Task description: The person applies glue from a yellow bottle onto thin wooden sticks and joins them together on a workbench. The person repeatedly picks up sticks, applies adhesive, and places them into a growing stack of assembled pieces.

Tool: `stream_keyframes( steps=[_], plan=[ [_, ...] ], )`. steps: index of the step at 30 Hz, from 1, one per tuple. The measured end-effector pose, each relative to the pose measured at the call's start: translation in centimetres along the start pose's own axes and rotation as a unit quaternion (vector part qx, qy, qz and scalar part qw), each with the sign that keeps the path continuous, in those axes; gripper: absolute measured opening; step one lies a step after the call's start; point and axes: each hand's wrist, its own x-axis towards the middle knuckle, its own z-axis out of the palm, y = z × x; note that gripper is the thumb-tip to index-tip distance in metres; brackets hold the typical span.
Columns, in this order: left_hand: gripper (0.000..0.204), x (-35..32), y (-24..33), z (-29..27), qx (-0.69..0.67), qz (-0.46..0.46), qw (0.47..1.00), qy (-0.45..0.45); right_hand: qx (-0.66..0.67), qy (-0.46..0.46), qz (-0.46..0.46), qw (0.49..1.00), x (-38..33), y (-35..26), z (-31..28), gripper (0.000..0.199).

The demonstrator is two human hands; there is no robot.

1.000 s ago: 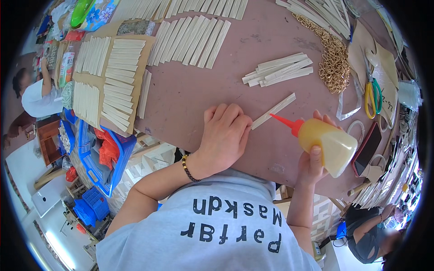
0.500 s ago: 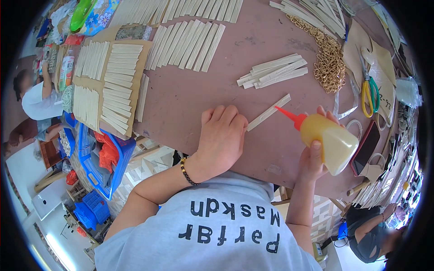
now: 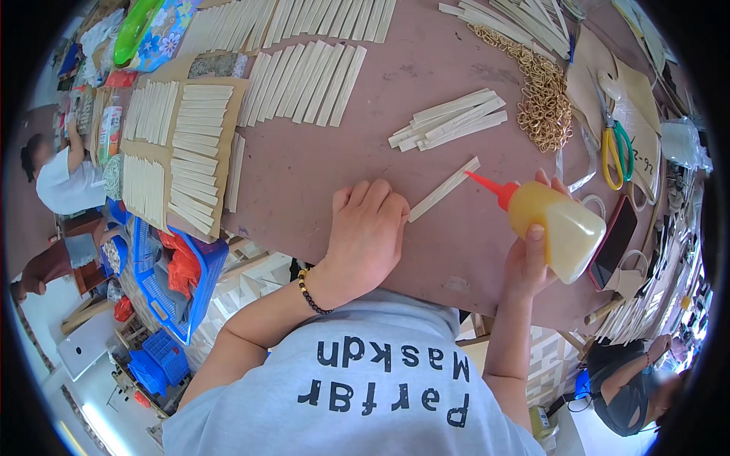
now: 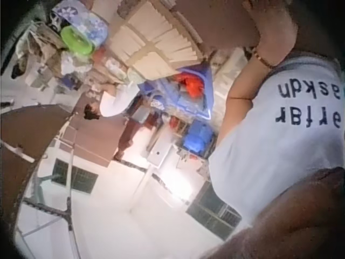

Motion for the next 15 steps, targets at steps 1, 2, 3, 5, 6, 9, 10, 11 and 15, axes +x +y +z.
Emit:
stream_keyframes(
  steps=[1, 2, 3, 5, 6, 9, 10, 11, 15],
  plan=[
    [0.01, -0.1, 0.0, 0.1, -0.001, -0.003, 1.0, 0.001, 0.006, -0.011, 0.01, 1.0, -0.2, -0.1, -0.2, 0.062],
    [0.01, -0.1, -0.1, 0.0, 0.0, -0.002, 1.0, 0.0, 0.016, -0.023, 0.02, 0.999, -0.4, -0.2, -0.3, 0.062],
    [0.01, -0.1, 0.0, -0.1, 0.001, -0.003, 1.0, -0.001, 0.033, -0.029, 0.039, 0.998, -0.5, -0.3, -0.4, 0.062],
    [0.01, -0.2, 0.1, 0.0, 0.0, -0.002, 1.0, 0.003, 0.073, -0.043, 0.078, 0.993, -0.7, -0.2, -0.8, 0.064],
    [0.01, -0.3, 0.0, 0.1, 0.002, -0.003, 1.0, 0.008, 0.119, -0.024, 0.101, 0.987, -0.6, 0.0, -0.8, 0.065],
    [0.01, -1.3, -0.8, -0.3, 0.015, -0.015, 1.0, 0.009, 0.231, 0.037, 0.153, 0.96, 0.2, 0.3, -1.8, 0.065],
    [0.01, -1.9, -1.2, -0.7, 0.02, -0.023, 1.0, 0.008, 0.253, 0.058, 0.155, 0.953, 0.5, 0.3, -2.0, 0.065],
    [0.01, -2.6, -1.8, -1.1, 0.036, -0.043, 0.998, 0.019, 0.271, 0.081, 0.156, 0.946, 0.6, 0.4, -2.3, 0.064],
    [0.011, -6.5, -5.1, -3.9, 0.096, -0.124, 0.985, 0.077, 0.252, 0.084, 0.157, 0.951, 0.6, 0.2, -2.2, 0.063]
  ],
)
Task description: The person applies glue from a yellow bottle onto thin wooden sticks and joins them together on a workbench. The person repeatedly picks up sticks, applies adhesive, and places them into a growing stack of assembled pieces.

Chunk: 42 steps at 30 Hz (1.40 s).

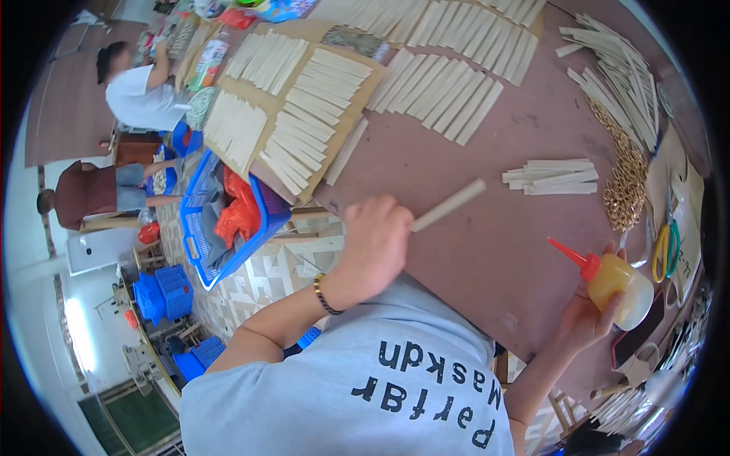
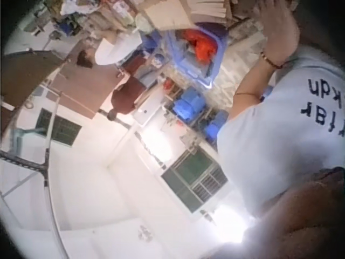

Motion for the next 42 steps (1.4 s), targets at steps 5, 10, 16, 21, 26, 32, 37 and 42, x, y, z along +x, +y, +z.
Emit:
stream_keyframes(
  steps=[5, 10, 16, 21, 26, 32, 37, 42],
  plan=[
    [0.008, -2.1, -5.5, -1.6, 0.081, -0.085, 0.992, 0.056, 0.018, -0.017, 0.01, 1.0, -0.3, 0.4, 0.1, 0.062],
    [0.006, -2.4, -7.6, -2.0, 0.102, -0.13, 0.982, 0.09, 0.03, -0.034, 0.019, 0.999, -0.1, 0.3, -0.4, 0.062],
    [0.012, -1.2, -6.2, -2.4, 0.12, -0.099, 0.979, 0.131, 0.071, -0.028, 0.039, 0.996, 0.2, -0.1, -1.0, 0.061],
    [0.024, 0.6, -5.5, -1.5, 0.095, -0.017, 0.983, 0.159, 0.118, -0.045, 0.057, 0.99, 0.4, -0.2, -1.6, 0.061],
    [0.026, 1.9, -6.4, -1.3, 0.118, -0.007, 0.979, 0.164, 0.127, -0.045, 0.065, 0.989, 0.5, -0.2, -1.7, 0.062],
    [0.027, 3.1, -7.6, -1.4, 0.133, -0.013, 0.975, 0.175, 0.123, -0.039, 0.064, 0.99, 0.4, -0.1, -1.9, 0.063],
    [0.028, 3.4, -7.9, -1.7, 0.133, -0.032, 0.975, 0.174, 0.117, -0.037, 0.065, 0.99, 0.3, -0.1, -1.6, 0.064],
    [0.028, 3.6, -7.6, -1.9, 0.132, -0.039, 0.977, 0.164, 0.112, -0.026, 0.056, 0.992, 0.2, -0.2, -1.7, 0.063]
  ],
)
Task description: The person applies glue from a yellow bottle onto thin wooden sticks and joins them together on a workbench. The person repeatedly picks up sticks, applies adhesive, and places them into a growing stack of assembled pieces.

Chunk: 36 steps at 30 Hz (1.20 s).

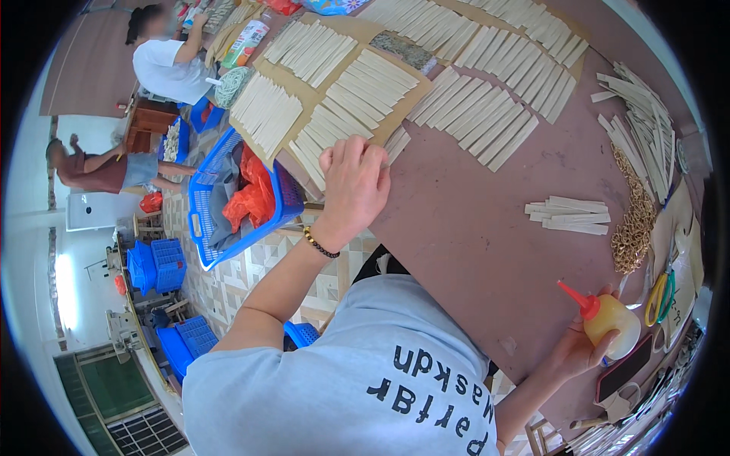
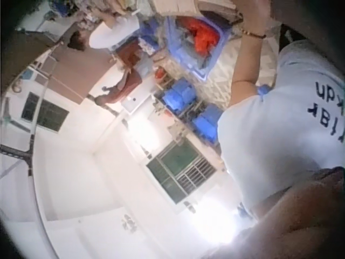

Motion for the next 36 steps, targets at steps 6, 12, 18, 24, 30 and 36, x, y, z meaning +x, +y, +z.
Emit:
stream_keyframes(
  steps=[6, 12, 18, 24, 30, 36],
  plan=[
    [0.024, 0.3, 4.3, 0.6, -0.102, 0.052, 0.993, 0.007, 0.035, -0.003, 0.003, 0.999, 0.1, 0.3, -0.2, 0.061],
    [0.019, 1.7, 14.1, 3.0, -0.272, 0.166, 0.947, -0.038, 0.07, -0.014, 0.0, 0.997, 0.1, 0.0, 0.1, 0.058],
    [0.016, 4.3, 17.8, 5.6, -0.271, 0.191, 0.943, -0.046, 0.104, -0.002, -0.003, 0.995, -0.2, 0.1, 0.4, 0.058],
    [0.018, 3.8, 17.2, 6.0, -0.291, 0.188, 0.937, -0.035, 0.119, 0.006, -0.013, 0.993, 0.0, -0.2, 0.3, 0.056],
    [0.016, 4.4, 17.7, 5.7, -0.291, 0.193, 0.936, -0.044, 0.108, 0.008, -0.022, 0.994, 0.0, -0.2, 0.3, 0.056],
    [0.01, 3.1, 16.7, 3.8, -0.337, 0.19, 0.92, -0.06, 0.117, 0.031, -0.042, 0.992, 0.0, -0.6, 0.8, 0.055]
  ],
)
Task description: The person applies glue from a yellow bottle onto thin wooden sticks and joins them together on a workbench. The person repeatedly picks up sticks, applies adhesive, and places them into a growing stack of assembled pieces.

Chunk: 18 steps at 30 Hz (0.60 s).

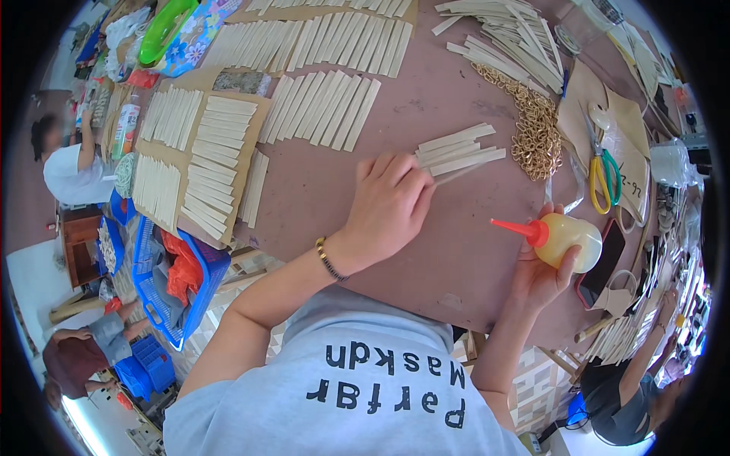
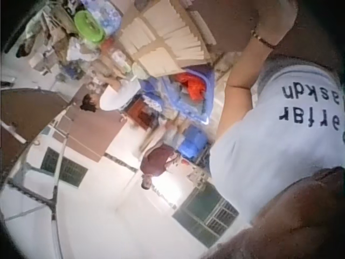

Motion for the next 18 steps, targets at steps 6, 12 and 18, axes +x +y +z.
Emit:
stream_keyframes(
  steps=[6, 12, 18],
  plan=[
    [0.006, -5.1, 2.1, -2.8, -0.073, -0.125, 0.985, -0.1, -0.138, 0.015, -0.041, 0.989, -0.4, 0.4, 0.9, 0.055],
    [0.008, -7.1, 2.2, -3.0, 0.015, -0.119, 0.987, -0.112, -0.247, 0.009, -0.053, 0.967, -0.7, 1.1, 1.5, 0.055],
    [0.012, -6.7, 1.2, -2.9, 0.014, -0.092, 0.992, -0.082, -0.341, -0.036, -0.105, 0.934, -1.0, 2.0, 1.4, 0.056]
  ],
)
